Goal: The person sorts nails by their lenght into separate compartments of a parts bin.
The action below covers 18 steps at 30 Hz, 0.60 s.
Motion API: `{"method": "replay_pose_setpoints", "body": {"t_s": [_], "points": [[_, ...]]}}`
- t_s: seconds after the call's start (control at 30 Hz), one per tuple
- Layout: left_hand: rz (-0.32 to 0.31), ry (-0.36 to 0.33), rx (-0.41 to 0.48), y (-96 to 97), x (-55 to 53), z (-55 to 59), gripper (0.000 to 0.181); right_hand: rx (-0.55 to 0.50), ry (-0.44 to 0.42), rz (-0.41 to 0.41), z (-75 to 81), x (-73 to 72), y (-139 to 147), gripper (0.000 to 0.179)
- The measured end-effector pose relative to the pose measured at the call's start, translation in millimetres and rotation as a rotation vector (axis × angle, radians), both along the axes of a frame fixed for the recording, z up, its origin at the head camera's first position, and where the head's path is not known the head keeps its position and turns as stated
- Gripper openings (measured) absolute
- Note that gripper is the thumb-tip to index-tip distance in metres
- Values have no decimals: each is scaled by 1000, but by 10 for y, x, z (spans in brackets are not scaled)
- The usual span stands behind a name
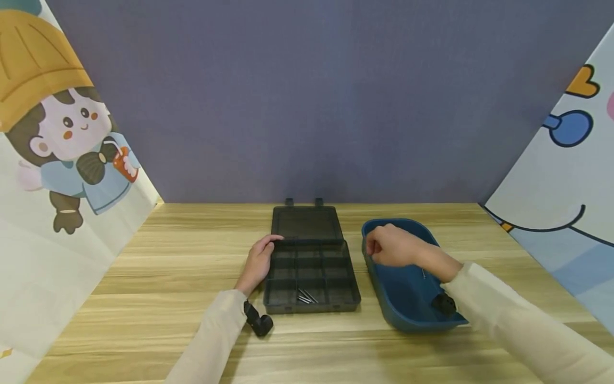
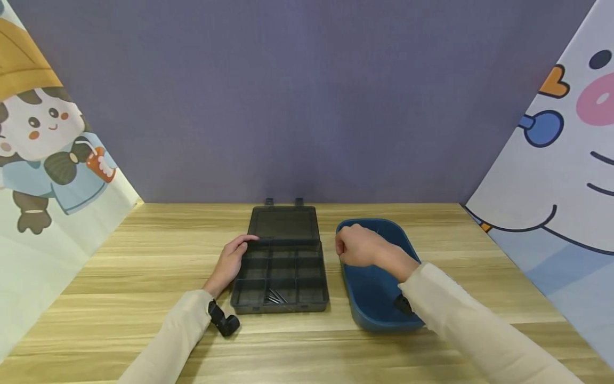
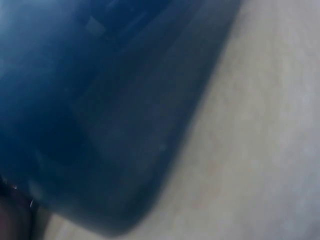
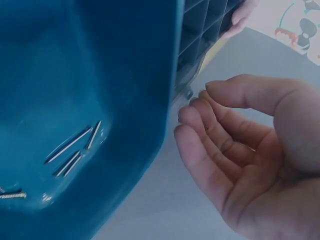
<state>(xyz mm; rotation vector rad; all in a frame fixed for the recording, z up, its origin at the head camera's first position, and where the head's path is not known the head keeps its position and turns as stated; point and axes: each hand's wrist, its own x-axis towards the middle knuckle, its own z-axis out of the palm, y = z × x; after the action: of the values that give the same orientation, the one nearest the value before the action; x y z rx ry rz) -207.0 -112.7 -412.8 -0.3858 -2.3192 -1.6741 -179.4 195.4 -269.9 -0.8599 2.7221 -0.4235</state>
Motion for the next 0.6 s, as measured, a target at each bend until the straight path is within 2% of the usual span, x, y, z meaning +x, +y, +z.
{"method": "replay_pose_setpoints", "body": {"t_s": [0.13,0.6], "points": [[6,-69,7,7,-13,11,31,-2,3,-20,-17,-63,91,10],[9,-100,6,6,-2,36,31,30,82,-77,-97,-242,286,9]]}}
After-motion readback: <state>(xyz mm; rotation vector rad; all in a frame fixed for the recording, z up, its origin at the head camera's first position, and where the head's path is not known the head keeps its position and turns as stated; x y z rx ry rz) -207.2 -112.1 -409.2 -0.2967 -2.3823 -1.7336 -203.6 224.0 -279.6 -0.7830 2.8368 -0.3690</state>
